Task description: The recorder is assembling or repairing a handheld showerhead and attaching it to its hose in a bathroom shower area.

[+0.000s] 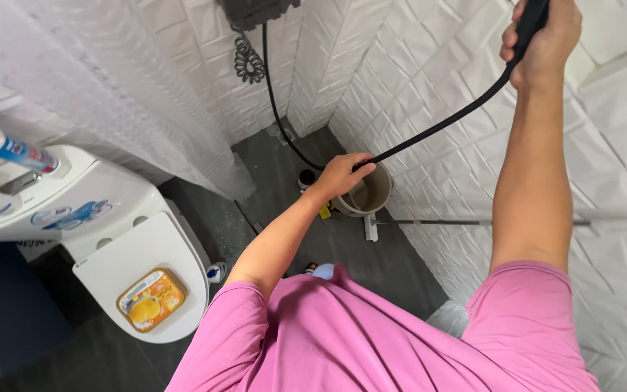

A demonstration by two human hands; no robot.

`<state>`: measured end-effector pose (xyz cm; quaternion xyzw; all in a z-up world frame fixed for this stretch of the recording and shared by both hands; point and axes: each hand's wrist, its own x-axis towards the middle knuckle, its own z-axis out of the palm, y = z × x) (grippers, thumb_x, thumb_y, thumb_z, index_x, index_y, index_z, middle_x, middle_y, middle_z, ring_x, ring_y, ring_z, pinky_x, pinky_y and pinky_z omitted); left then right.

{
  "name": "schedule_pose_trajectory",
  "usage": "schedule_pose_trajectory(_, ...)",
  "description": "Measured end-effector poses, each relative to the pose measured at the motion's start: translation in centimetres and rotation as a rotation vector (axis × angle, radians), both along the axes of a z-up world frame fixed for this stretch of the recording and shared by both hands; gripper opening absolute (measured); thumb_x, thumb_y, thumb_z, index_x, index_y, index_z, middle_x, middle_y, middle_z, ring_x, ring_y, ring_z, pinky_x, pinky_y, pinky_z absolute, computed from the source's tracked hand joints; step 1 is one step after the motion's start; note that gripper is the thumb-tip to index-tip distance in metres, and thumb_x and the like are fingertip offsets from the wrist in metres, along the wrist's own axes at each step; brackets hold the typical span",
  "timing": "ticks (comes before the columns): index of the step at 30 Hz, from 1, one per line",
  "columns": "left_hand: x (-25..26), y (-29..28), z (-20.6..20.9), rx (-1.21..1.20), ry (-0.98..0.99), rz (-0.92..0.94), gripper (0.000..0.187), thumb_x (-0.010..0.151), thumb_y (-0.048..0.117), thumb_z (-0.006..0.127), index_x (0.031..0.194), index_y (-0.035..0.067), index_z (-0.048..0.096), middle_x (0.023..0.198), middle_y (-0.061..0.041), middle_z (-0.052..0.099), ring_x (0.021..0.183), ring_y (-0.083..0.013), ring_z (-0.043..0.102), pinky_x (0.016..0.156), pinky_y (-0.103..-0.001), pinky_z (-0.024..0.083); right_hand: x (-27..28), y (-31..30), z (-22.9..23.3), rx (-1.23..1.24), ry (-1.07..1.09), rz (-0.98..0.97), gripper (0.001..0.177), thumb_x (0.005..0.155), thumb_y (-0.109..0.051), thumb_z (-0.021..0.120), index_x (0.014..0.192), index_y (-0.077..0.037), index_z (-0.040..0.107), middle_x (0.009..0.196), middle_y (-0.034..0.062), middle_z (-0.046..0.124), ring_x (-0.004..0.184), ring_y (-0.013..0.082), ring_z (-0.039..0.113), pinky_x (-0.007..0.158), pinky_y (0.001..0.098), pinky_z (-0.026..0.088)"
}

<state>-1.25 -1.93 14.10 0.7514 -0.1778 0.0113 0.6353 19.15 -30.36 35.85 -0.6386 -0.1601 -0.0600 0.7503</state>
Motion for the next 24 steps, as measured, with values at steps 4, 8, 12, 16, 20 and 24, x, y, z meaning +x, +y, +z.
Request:
schedule_pose_trajectory(4, -0.6, -1.6, 0.9, -0.005, 0.025, -0.008, 0.031, 0.097, 0.032, 0.067, 0.115, 0.008, 0.072, 0.101, -0.011, 0.076, 0.089, -0.0274, 0.073, 0.081, -0.036, 0.056, -3.0, -2.0, 0.4, -0.038, -0.037, -0.081, 0.036, 0.116, -0.039, 0.047, 0.113, -0.004, 0.052, 0.091, 0.0114, 0.06, 0.058, 0.0189, 0.057, 0.044, 0.031, 0.038)
schedule_pose_trajectory(8, -1.1, -4.2, -0.3, -0.011, -0.118, -0.051, 0.028, 0.097, 0.032, 0.069, 0.112, 0.008, 0.073, 0.103, -0.01, 0.076, 0.092, -0.0276, 0.072, 0.081, -0.036, 0.056, -5.4, -4.1, 0.2, -0.103, -0.067, -0.068, 0.051, 0.117, -0.047, 0.045, 0.121, 0.003, 0.058, 0.082, 0.0095, 0.055, 0.056, 0.0178, 0.053, 0.043, 0.029, 0.034)
schedule_pose_trajectory(12, -2.5, -6.5, -0.8, 0.028, -0.08, -0.04, 0.03, 0.095, 0.033, 0.07, 0.112, 0.009, 0.074, 0.1, -0.01, 0.076, 0.089, -0.0283, 0.072, 0.078, -0.037, 0.055, -6.5, -5.3, -0.6, -0.162, -0.114, -0.087, 0.054, 0.117, -0.049, 0.049, 0.121, 0.004, 0.057, 0.083, 0.0105, 0.056, 0.055, 0.0173, 0.052, 0.043, 0.0288, 0.033)
schedule_pose_trajectory(16, -3.8, -7.4, -1.9, 0.042, -0.062, -0.032, 0.031, 0.095, 0.033, 0.07, 0.114, 0.009, 0.074, 0.101, -0.011, 0.076, 0.089, -0.0299, 0.072, 0.078, -0.038, 0.055, -7.6, -4.5, -0.3, -0.153, -0.145, -0.129, 0.053, 0.115, -0.05, 0.048, 0.12, 0.002, 0.057, 0.081, 0.0085, 0.054, 0.054, 0.0168, 0.054, 0.041, 0.0285, 0.034)
schedule_pose_trajectory(20, -4.9, -6.7, -1.1, 0.041, -0.074, -0.033, 0.032, 0.095, 0.034, 0.07, 0.115, 0.008, 0.074, 0.104, -0.011, 0.075, 0.091, -0.0302, 0.072, 0.079, -0.038, 0.055, -7.1, -3.5, -1.3, -0.11, -0.181, -0.067, 0.052, 0.12, -0.05, 0.05, 0.12, 0.002, 0.057, 0.081, 0.0087, 0.053, 0.053, 0.0166, 0.052, 0.042, 0.0283, 0.033)
schedule_pose_trajectory(24, -5.6, -5.0, -0.6, 0.055, -0.013, -0.027, 0.033, 0.096, 0.034, 0.068, 0.116, 0.008, 0.073, 0.107, -0.012, 0.076, 0.095, -0.029, 0.072, 0.082, -0.038, 0.054, -6.2, -1.0, -2.4, -0.192, -0.231, -0.153, 0.044, 0.12, -0.047, 0.05, 0.117, -0.003, 0.054, 0.09, 0.0085, 0.059, 0.055, 0.0153, 0.055, 0.04, 0.0279, 0.036)
